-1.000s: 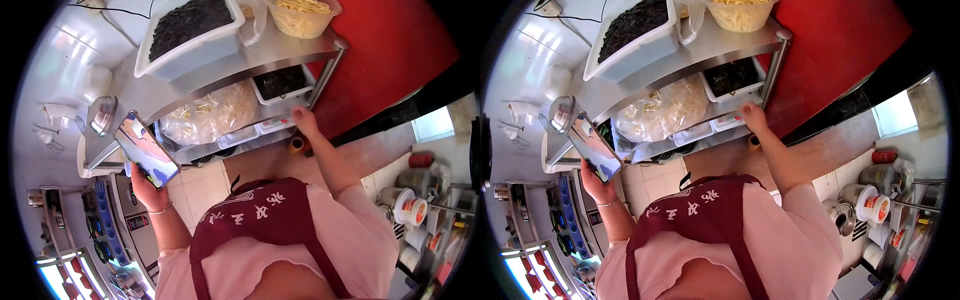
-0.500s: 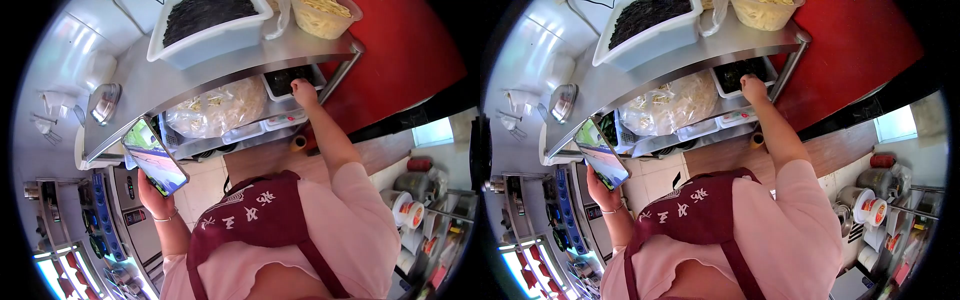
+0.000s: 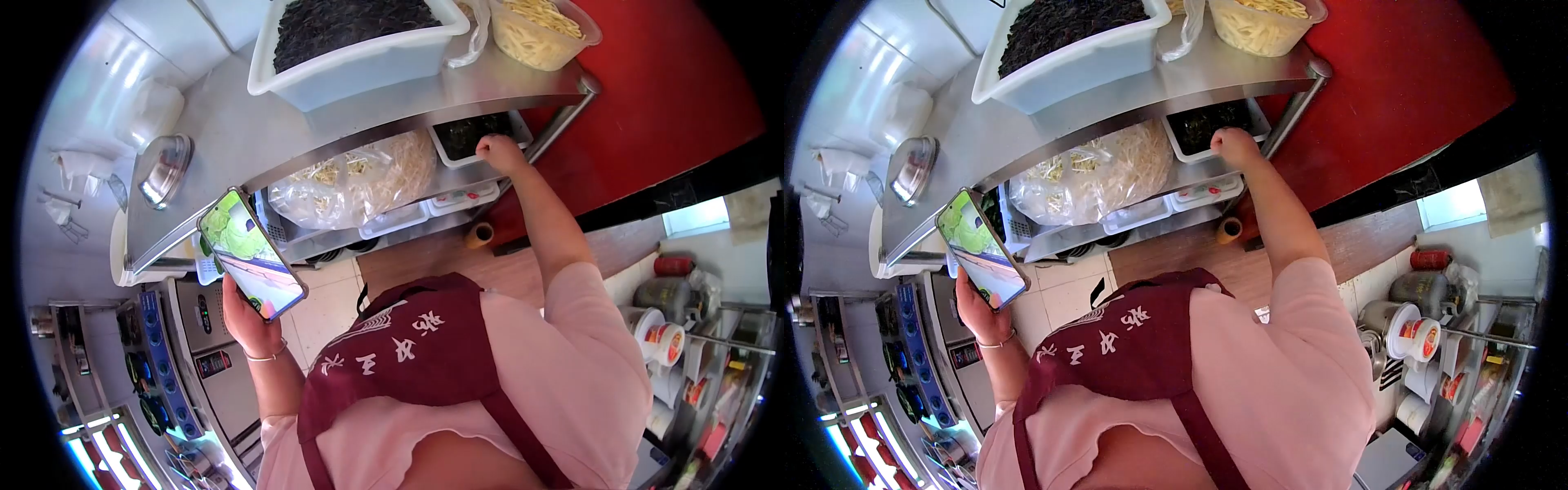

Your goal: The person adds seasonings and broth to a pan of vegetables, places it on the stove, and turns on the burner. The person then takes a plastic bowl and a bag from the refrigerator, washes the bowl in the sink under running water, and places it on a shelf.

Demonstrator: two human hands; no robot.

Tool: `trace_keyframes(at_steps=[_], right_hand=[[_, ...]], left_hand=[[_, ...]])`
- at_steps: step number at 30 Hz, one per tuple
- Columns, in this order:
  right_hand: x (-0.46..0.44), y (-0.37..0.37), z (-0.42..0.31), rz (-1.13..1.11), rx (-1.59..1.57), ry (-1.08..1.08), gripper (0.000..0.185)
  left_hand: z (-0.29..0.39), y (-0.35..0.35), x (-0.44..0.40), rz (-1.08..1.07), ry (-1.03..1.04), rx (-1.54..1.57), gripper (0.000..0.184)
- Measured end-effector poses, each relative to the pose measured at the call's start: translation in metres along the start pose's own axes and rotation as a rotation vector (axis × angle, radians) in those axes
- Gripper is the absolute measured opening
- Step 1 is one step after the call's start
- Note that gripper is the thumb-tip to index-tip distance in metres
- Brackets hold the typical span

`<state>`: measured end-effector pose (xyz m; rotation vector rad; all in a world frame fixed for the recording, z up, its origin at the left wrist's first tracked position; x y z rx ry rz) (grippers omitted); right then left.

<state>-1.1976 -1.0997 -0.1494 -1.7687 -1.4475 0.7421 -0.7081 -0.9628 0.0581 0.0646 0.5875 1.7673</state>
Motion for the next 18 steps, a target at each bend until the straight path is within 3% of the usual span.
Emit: trace_keyframes(at_steps=[6, 9, 12, 14, 18], right_hand=[[-0.009, 0.005, -0.012, 0.251, -0.028, 0.053, 0.012], [-0.006, -0.001, -0.026, 0.246, 0.038, -0.09, 0.013], [0.0, -0.001, -0.034, 0.284, 0.113, -0.005, 0.012], [0.002, 0.0, -0.035, 0.253, 0.258, 0.173, 0.009], [0.006, 0.01, -0.019, 0.376, 0.052, 0.007, 0.009]], left_hand=[[-0.003, -0.002, -0.004, 0.043, -0.052, 0.049, 0.036], [-0.002, 0.0, -0.006, 0.041, -0.047, 0.044, 0.035], [-0.002, 0.002, -0.003, 0.049, -0.052, 0.044, 0.034], [-0.002, 0.003, 0.0, 0.052, -0.058, 0.038, 0.034], [-0.003, 0.006, 0.001, 0.059, -0.059, 0.031, 0.033]])
Point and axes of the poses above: each hand's wrist, its own x-axis away from the middle knuckle, its own y-axis out of the palm, z = x × y, the point moved 1 cm from there along -x, towards the middle knuckle, and after that the axes turned 15 degrees about y, right-handed, at the moved point
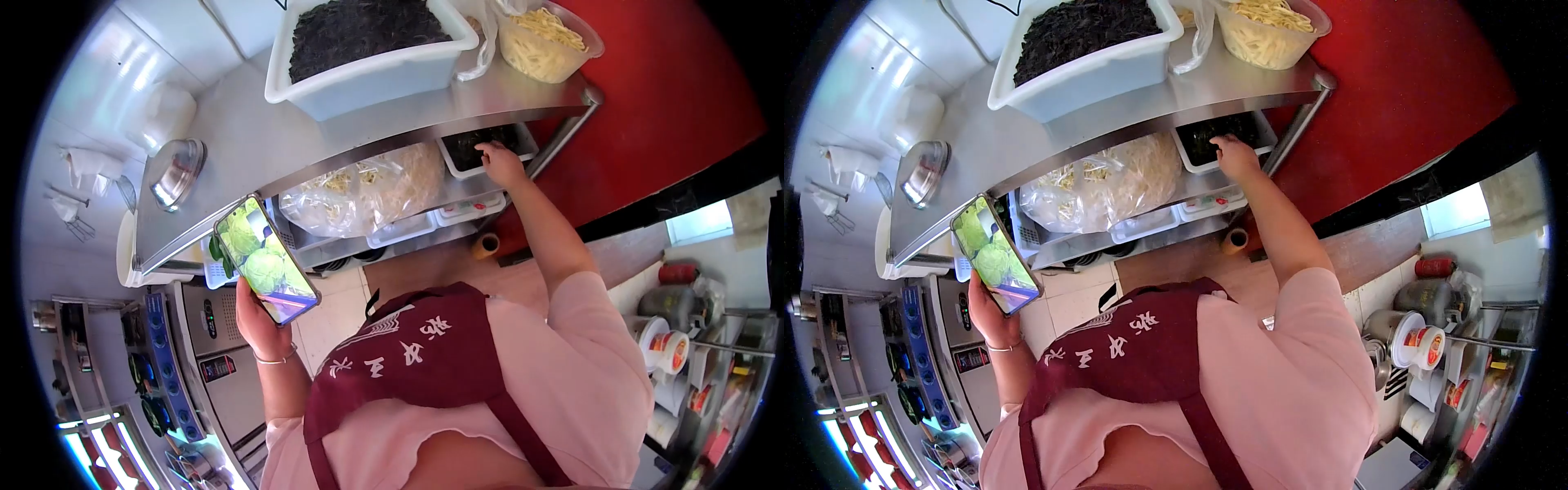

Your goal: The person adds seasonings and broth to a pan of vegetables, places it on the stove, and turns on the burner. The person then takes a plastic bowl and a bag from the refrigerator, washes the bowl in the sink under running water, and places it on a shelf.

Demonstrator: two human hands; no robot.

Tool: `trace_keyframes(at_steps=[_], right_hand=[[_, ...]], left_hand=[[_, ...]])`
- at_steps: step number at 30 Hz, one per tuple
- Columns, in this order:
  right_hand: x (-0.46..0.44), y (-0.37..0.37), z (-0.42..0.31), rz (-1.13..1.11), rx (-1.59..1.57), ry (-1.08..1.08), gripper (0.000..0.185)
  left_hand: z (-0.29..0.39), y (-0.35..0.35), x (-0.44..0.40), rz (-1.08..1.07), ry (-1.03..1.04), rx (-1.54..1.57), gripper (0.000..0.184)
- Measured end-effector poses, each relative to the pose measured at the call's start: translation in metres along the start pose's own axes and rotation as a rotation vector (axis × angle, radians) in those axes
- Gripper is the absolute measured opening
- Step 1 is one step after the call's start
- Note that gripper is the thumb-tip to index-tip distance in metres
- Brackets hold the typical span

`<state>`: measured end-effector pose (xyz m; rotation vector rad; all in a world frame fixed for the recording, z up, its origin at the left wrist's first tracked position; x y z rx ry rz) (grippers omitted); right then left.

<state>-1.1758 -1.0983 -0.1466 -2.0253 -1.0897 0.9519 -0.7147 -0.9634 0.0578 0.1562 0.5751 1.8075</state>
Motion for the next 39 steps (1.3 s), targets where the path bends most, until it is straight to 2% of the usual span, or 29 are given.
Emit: trace_keyframes(at_steps=[4, 6, 7, 15, 24, 26, 31, 39], right_hand=[[0.011, -0.008, 0.001, -0.07, 0.046, 0.073, 0.018], [0.017, 0.003, 0.016, 0.052, 0.489, -0.06, 0.022], [0.024, -0.019, -0.005, -0.047, 0.457, 0.067, 0.022], [0.017, 0.001, -0.003, 0.022, 0.396, 0.012, 0.025], [0.016, -0.003, -0.007, -0.147, 0.474, 0.039, 0.025], [0.021, -0.003, 0.001, -0.058, 0.484, 0.028, 0.023], [0.028, -0.01, 0.0, -0.018, 0.498, -0.05, 0.022], [0.012, -0.007, -0.008, -0.063, 0.496, -0.061, 0.02]], left_hand=[[0.001, -0.011, -0.001, 0.048, 0.031, -0.025, 0.035], [0.002, -0.012, 0.0, 0.013, 0.027, -0.042, 0.035], [0.003, -0.007, 0.0, 0.027, 0.008, -0.022, 0.035], [0.001, -0.008, 0.003, -0.037, -0.003, 0.042, 0.038], [0.002, -0.018, 0.008, -0.015, 0.02, 0.038, 0.038], [0.005, -0.019, 0.011, -0.019, 0.048, 0.017, 0.036], [0.004, -0.025, 0.011, 0.038, 0.038, -0.023, 0.033], [-0.004, -0.011, -0.003, -0.004, 0.017, 0.04, 0.032]])
Point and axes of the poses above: each hand's wrist, its own x-axis away from the middle knuckle, its own y-axis out of the palm, z = x × y, the point moved 1 cm from there along -x, towards the middle knuckle, and after that the axes turned 15 degrees about y, right-handed, at the moved point
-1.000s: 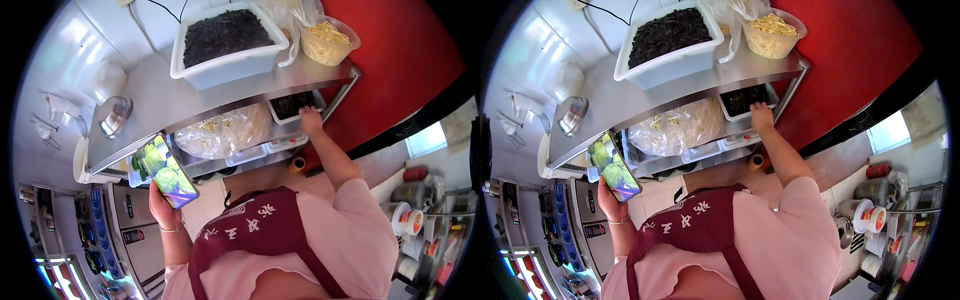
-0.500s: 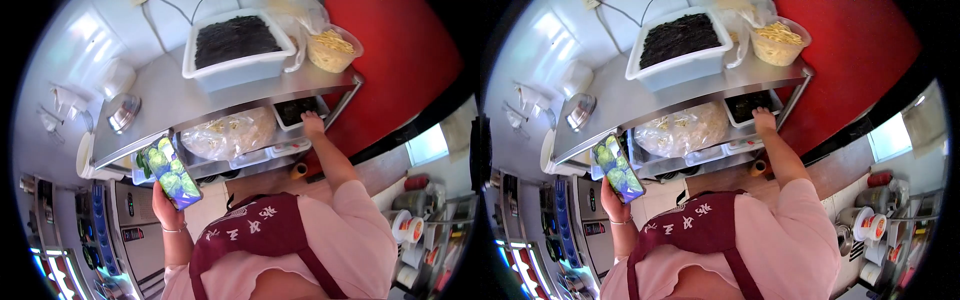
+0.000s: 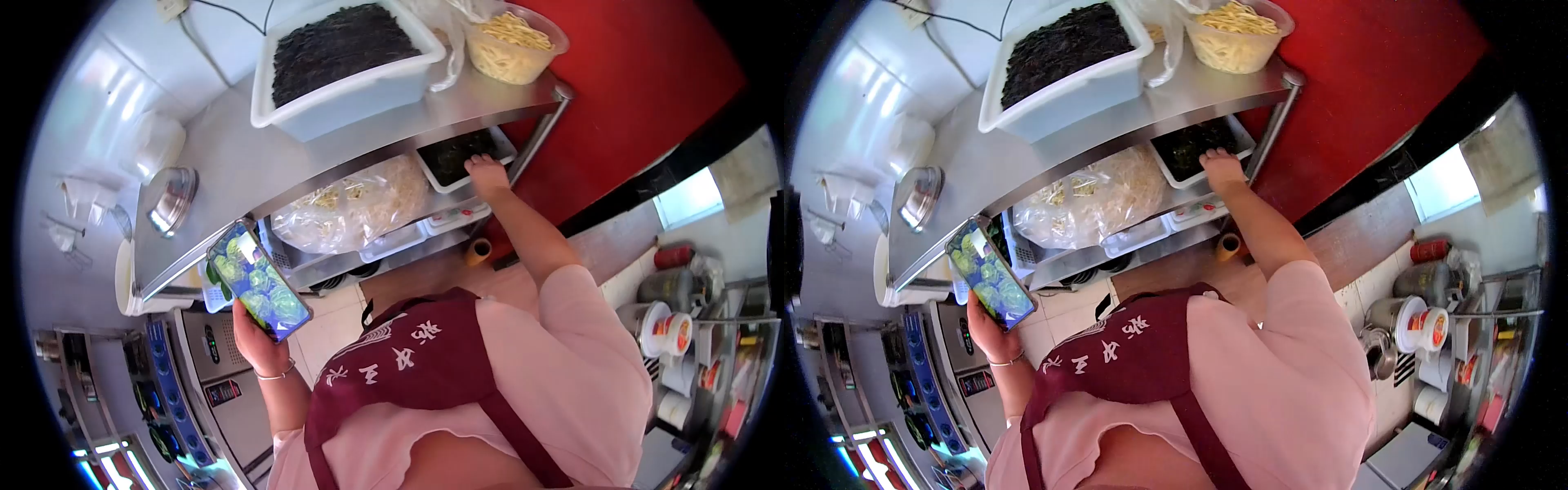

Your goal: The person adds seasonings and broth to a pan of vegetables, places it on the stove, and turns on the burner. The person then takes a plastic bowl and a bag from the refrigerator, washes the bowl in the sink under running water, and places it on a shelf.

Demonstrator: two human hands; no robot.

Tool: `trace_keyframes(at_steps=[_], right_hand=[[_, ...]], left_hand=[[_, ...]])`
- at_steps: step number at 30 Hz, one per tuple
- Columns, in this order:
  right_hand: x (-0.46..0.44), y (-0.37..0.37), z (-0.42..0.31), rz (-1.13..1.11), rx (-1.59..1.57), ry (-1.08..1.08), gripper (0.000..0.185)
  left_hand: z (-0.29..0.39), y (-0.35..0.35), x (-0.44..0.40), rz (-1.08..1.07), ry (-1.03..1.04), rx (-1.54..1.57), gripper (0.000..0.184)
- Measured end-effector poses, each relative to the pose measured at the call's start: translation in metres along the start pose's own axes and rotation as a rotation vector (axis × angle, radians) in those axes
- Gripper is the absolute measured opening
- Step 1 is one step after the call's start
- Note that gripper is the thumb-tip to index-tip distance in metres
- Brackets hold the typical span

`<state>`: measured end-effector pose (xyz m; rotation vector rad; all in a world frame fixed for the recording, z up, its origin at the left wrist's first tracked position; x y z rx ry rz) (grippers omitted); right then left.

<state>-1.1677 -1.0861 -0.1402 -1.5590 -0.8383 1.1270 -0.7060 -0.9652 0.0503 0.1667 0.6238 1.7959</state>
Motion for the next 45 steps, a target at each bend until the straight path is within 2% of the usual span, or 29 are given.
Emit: trace_keyframes(at_steps=[6, 18, 19, 21, 23, 26, 29, 32, 33, 36, 37, 38, 41, 43, 44, 45], right_hand=[[0.0, -0.011, -0.005, -0.017, -0.011, -0.045, 0.023], [0.011, -0.023, -0.007, -0.169, -0.018, 0.038, 0.03], [0.013, -0.018, -0.009, -0.168, -0.021, 0.019, 0.03], [0.028, -0.005, -0.006, -0.02, -0.057, 0.017, 0.024], [0.038, -0.01, -0.005, -0.098, -0.043, 0.045, 0.026], [0.051, -0.008, -0.002, -0.077, -0.038, 0.082, 0.031], [0.069, -0.019, -0.005, -0.02, -0.095, 0.137, 0.036], [0.096, -0.035, 0.006, 0.111, -0.506, 0.159, 0.041], [0.098, -0.032, 0.002, 0.124, -0.522, 0.183, 0.035], [0.111, -0.051, 0.035, 0.209, -0.42, 0.273, 0.02], [0.111, -0.062, 0.054, 0.21, -0.364, 0.327, 0.016], [0.114, -0.065, 0.078, 0.315, -0.304, 0.334, 0.011], [0.137, -0.092, 0.126, 0.29, -0.033, 0.361, 0.012], [0.142, -0.117, 0.148, 0.242, 0.173, 0.33, 0.014], [0.144, -0.124, 0.156, 0.222, 0.252, 0.312, 0.016], [0.147, -0.13, 0.162, 0.224, 0.27, 0.35, 0.016]], left_hand=[[-0.002, 0.004, -0.01, -0.083, -0.043, 0.029, 0.037], [0.004, 0.014, -0.013, -0.131, -0.054, 0.032, 0.036], [0.006, 0.012, -0.012, -0.125, -0.045, 0.032, 0.036], [0.006, 0.008, -0.015, -0.084, -0.021, -0.001, 0.035], [0.008, 0.007, -0.015, -0.067, 0.0, 0.01, 0.034], [0.021, 0.015, -0.023, -0.124, 0.041, 0.001, 0.033], [0.032, 0.024, -0.044, -0.167, 0.066, -0.04, 0.033], [0.03, 0.033, -0.065, -0.183, 0.044, 0.02, 0.034], [0.033, 0.03, -0.061, -0.176, 0.056, 0.041, 0.035], [0.022, 0.056, -0.068, -0.326, -0.051, 0.116, 0.041], [0.019, 0.063, -0.063, -0.278, -0.069, 0.103, 0.041], [0.011, 0.07, -0.058, -0.279, -0.076, 0.116, 0.042], [-0.027, 0.071, -0.049, -0.43, -0.114, 0.175, 0.038], [-0.039, 0.084, -0.034, -0.559, -0.244, 0.266, 0.037], [-0.047, 0.089, -0.029, -0.494, -0.256, 0.229, 0.037], [-0.055, 0.092, -0.026, -0.586, -0.305, 0.243, 0.037]])
Point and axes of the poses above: each hand's wrist, its own x-axis away from the middle knuckle, its own y-axis out of the palm, z = x × y, the point moved 1 cm from there along -x, towards the middle knuckle, and after that the axes turned 15 degrees about y, right-handed, at the moved point
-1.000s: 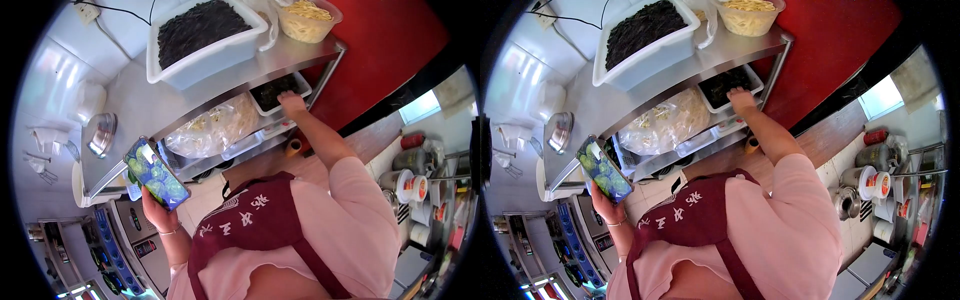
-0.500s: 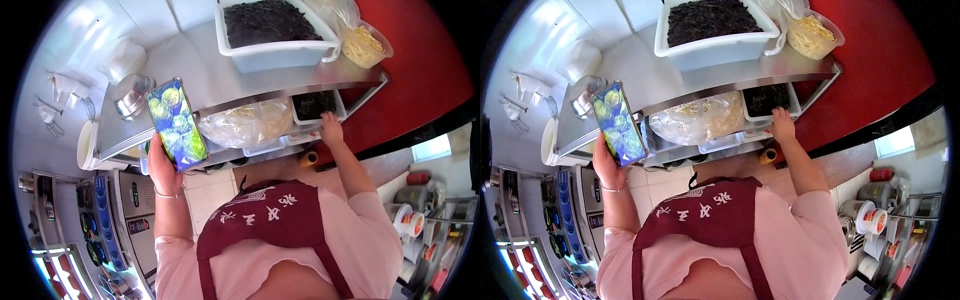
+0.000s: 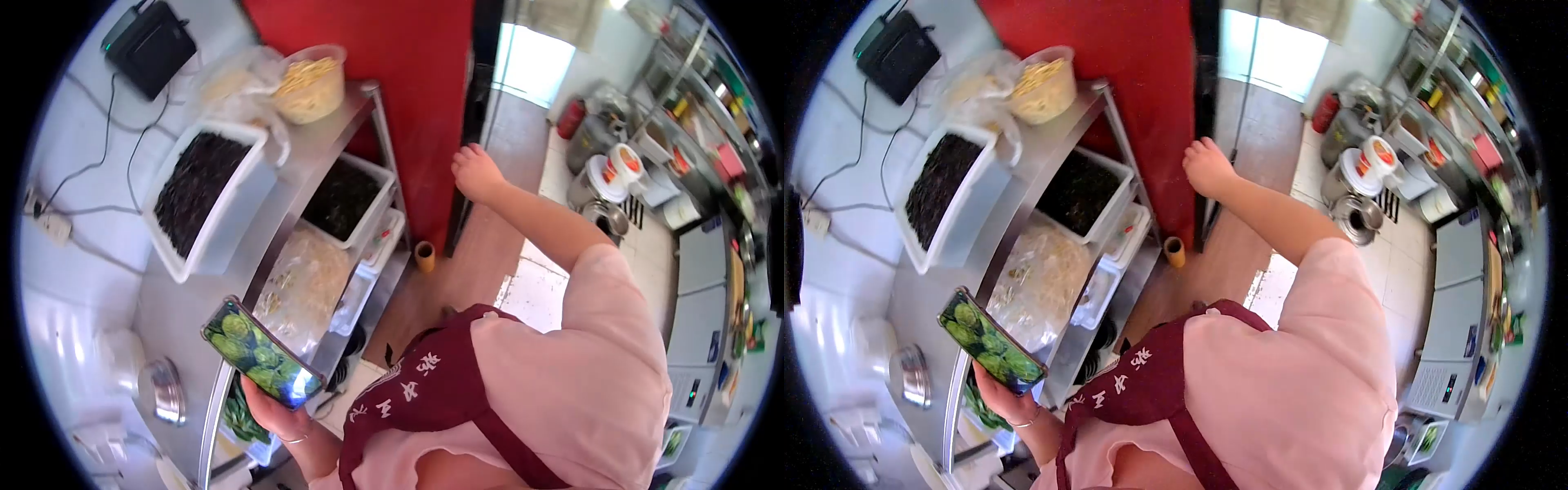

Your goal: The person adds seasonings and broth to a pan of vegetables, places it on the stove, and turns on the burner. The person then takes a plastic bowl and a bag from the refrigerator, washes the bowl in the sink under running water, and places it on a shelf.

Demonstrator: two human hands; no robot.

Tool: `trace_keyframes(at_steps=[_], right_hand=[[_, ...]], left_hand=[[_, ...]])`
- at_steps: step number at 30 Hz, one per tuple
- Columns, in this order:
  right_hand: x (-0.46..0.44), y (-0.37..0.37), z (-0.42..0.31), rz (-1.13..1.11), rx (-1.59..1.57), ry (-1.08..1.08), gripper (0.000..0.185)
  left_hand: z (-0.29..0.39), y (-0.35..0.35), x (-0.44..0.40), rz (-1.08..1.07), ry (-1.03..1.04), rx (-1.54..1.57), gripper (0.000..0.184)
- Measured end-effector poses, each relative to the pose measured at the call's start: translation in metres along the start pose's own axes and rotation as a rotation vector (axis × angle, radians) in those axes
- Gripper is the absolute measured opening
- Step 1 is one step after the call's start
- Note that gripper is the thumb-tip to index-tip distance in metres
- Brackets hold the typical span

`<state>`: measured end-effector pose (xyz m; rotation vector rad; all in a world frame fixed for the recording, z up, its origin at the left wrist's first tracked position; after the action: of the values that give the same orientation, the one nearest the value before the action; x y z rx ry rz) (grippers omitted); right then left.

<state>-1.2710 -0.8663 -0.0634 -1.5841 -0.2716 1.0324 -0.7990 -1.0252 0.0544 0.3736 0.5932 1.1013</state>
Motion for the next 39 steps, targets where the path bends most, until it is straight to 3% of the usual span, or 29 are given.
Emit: trace_keyframes(at_steps=[2, 6, 14, 17, 20, 24, 30, 39], right_hand=[[-0.012, -0.004, 0.011, -0.081, 0.218, -0.112, 0.02], [-0.032, 0.008, 0.016, -0.035, 0.417, -0.278, 0.027], [-0.053, 0.014, 0.044, 0.051, 0.259, -0.455, 0.025], [-0.052, 0.006, 0.07, 0.078, 0.219, -0.553, 0.026], [-0.046, 0.045, 0.084, 0.214, -0.008, -0.465, 0.027], [-0.038, 0.012, 0.114, 0.166, 0.184, -0.708, 0.03], [-0.036, 0.01, 0.114, 0.173, 0.208, -0.755, 0.031], [-0.035, 0.022, 0.128, 0.2, 0.174, -0.711, 0.03]], left_hand=[[-0.019, 0.017, 0.005, 0.038, 0.015, -0.025, 0.037], [-0.039, 0.033, 0.007, -0.001, 0.017, -0.096, 0.037], [-0.082, 0.111, 0.051, 0.012, -0.05, -0.125, 0.036], [-0.113, 0.181, 0.078, 0.092, 0.009, -0.141, 0.036], [-0.138, 0.231, 0.109, 0.072, 0.062, -0.15, 0.037], [-0.154, 0.284, 0.137, 0.072, 0.124, -0.131, 0.038], [-0.168, 0.322, 0.169, 0.184, 0.125, -0.092, 0.035], [-0.198, 0.343, 0.165, 0.174, 0.094, -0.115, 0.034]])
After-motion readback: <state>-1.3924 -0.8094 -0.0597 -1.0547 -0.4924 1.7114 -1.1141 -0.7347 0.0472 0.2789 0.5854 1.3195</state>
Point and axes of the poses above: each hand's wrist, its own x-axis away from the middle knuckle, its own y-axis out of the palm, z = x × y, the point moved 1 cm from there along -x, towards the middle knuckle, and after that the axes turned 15 degrees about y, right-handed, at the moved point
